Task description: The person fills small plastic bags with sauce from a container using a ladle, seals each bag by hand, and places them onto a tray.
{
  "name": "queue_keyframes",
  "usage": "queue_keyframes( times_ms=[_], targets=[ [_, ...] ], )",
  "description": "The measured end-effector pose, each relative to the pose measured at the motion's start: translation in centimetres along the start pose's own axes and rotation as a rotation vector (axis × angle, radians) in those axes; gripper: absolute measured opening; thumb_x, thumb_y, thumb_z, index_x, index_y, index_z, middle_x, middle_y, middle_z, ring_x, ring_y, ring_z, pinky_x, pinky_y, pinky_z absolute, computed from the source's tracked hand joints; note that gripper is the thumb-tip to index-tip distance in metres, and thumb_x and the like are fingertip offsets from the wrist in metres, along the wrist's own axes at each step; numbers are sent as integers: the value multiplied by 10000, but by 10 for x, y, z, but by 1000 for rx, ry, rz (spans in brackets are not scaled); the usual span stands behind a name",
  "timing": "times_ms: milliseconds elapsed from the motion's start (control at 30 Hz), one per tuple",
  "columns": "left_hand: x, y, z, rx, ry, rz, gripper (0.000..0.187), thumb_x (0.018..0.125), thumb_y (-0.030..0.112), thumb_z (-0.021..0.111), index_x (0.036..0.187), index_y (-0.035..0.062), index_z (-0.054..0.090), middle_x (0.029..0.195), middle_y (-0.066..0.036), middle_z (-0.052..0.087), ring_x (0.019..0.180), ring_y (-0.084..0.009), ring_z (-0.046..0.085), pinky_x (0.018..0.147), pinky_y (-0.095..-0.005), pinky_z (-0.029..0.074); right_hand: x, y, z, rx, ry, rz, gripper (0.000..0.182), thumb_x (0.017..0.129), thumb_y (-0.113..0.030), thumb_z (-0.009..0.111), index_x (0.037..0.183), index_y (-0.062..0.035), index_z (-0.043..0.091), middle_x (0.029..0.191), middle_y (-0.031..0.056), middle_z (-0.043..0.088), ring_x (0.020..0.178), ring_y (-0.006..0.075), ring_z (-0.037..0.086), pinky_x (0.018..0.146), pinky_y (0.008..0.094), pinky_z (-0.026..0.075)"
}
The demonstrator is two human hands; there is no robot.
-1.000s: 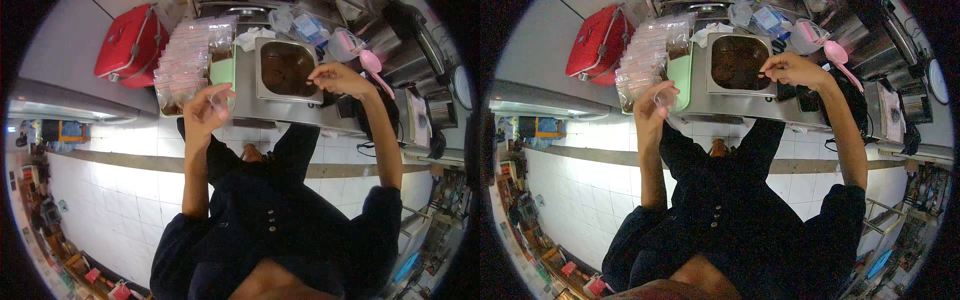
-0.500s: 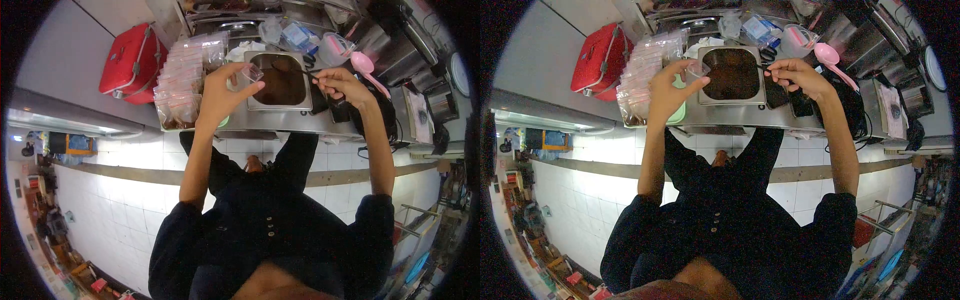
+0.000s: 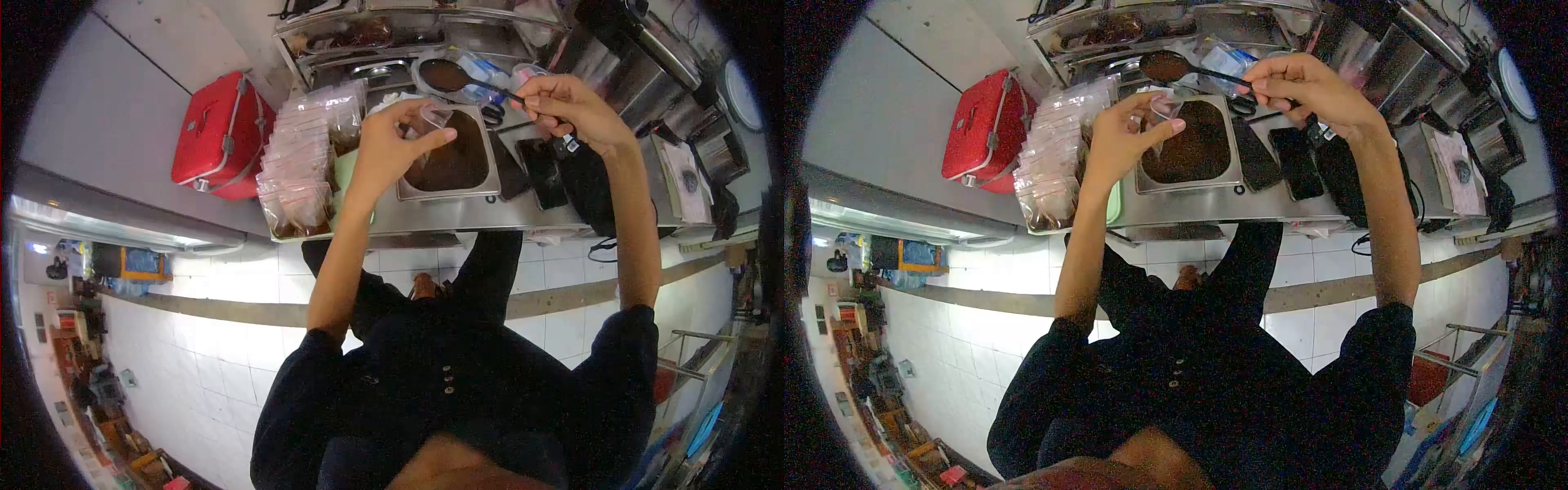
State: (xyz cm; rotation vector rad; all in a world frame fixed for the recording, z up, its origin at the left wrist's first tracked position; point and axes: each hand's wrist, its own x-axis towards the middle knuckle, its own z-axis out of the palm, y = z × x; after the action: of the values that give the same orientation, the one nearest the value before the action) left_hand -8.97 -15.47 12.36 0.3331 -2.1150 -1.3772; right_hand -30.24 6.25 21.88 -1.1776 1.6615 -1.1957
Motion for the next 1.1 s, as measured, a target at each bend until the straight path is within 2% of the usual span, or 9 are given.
queue_keyframes(
  times_ms=[100, 200, 300, 600, 800, 1000, 1100],
  targets=[
    [4, -5, 5, -102, 0, -9, 609, 728, 349, 927, 1182, -9, 737, 766, -34, 701, 708, -89, 597, 626, -252, 454, -1, -2, 8, -39, 21, 3, 168, 999, -195, 665, 1096, -60, 693, 818, -53, 580, 644, 2, 479, 501, 152, 333],
    [1, 3, 5, -189, -20, -34, 601, 735, 337, 927, 1174, -25, 733, 790, -33, 701, 712, -72, 589, 617, -231, 441, -4, -3, 10, -36, 30, 22, 160, 995, -189, 671, 1096, -67, 699, 838, -51, 594, 668, 13, 479, 542, 167, 334],
    [4, -11, 8, -178, 11, 65, 586, 732, 316, 935, 1161, -28, 734, 826, -37, 704, 719, -66, 585, 616, -226, 443, -4, -3, 10, -75, 18, 9, 158, 994, -198, 679, 1093, -78, 707, 863, -47, 607, 678, 20, 474, 559, 178, 321],
    [2, 0, 7, -214, -41, 22, 533, 744, 258, 939, 1139, -31, 730, 905, -32, 717, 752, -70, 594, 674, -239, 486, -8, -3, 14, -37, 59, 5, 176, 989, -183, 701, 1107, -53, 711, 860, -44, 613, 676, 27, 463, 588, 200, 344],
    [-1, 12, 6, -270, -55, 61, 500, 771, 211, 919, 1166, -21, 717, 943, -17, 727, 754, -52, 588, 674, -224, 478, -9, 5, 8, -57, 37, 19, 185, 980, -179, 710, 1114, -51, 714, 869, -33, 635, 697, 39, 500, 640, 208, 410],
    [0, 6, 7, -311, -59, 57, 457, 771, 207, 916, 1129, -5, 727, 924, -2, 732, 736, -30, 574, 646, -207, 450, -13, -5, 9, -141, 52, 2, 168, 964, -167, 721, 1089, -55, 728, 856, -33, 641, 727, 46, 549, 671, 221, 445],
    [1, 5, 6, -231, -73, 59, 430, 769, 225, 917, 1082, -3, 730, 885, 7, 724, 710, -30, 567, 624, -206, 439, -12, -6, 16, -187, 65, -13, 163, 965, -162, 715, 1090, -60, 737, 846, -35, 648, 723, 45, 548, 660, 214, 436]
  ],
)
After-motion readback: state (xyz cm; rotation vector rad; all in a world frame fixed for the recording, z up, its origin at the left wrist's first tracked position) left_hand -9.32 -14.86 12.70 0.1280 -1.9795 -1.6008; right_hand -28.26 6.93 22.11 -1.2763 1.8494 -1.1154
